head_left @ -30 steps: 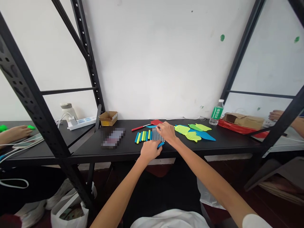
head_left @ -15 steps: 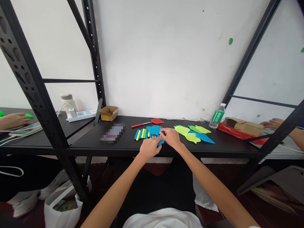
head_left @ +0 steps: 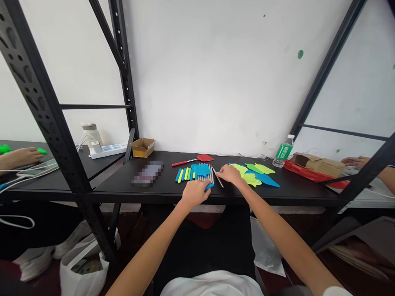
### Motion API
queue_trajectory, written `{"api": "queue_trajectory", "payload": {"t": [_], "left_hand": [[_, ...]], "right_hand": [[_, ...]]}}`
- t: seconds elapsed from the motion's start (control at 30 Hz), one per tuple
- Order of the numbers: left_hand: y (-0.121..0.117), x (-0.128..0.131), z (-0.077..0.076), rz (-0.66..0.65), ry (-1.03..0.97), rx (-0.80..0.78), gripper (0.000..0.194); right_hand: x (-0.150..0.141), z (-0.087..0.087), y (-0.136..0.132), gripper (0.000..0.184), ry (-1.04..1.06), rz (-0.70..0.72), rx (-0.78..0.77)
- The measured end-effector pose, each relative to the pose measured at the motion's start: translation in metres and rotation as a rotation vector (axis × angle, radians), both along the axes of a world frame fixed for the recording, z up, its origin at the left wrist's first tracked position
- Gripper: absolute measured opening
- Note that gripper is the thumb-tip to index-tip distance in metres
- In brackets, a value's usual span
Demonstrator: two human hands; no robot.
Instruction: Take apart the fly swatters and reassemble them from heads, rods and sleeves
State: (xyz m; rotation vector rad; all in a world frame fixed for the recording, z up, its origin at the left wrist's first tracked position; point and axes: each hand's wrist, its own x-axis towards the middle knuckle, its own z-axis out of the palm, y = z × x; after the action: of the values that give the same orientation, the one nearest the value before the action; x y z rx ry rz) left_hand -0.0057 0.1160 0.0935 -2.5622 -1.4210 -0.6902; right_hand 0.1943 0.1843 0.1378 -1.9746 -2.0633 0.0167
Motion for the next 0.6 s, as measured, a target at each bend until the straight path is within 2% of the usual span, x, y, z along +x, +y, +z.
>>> {"api": "queue_trajectory", "payload": {"t": [0.17,0.27,0.37,0.5,0.6], "left_hand": [[-0.001,0.000,0.001,0.009,0.009,0.009,0.026],[-0.001,0.000,0.002,0.010,0.018,0.024,0.026],[0.000,0.000,0.001,0.011,0.019,0.033,0.026],[0.001,-0.001,0.000,0.004,0.022,0.030,0.026],[0.002,-0.001,-0.001,-0.008,0.026,0.036,0.028]], "right_hand": [[0.002,-0.001,0.006,0.027,0.012,0.027,-0.076],[0.009,-0.002,0.009,0.030,0.299,0.065,-0.210],[0.023,0.004,0.008,0.025,0.613,0.109,-0.339],[0.049,0.021,-0.001,0.019,0.821,0.156,-0.349],[0.065,0.024,-0.013,0.017,1.101,0.216,-0.302]]}}
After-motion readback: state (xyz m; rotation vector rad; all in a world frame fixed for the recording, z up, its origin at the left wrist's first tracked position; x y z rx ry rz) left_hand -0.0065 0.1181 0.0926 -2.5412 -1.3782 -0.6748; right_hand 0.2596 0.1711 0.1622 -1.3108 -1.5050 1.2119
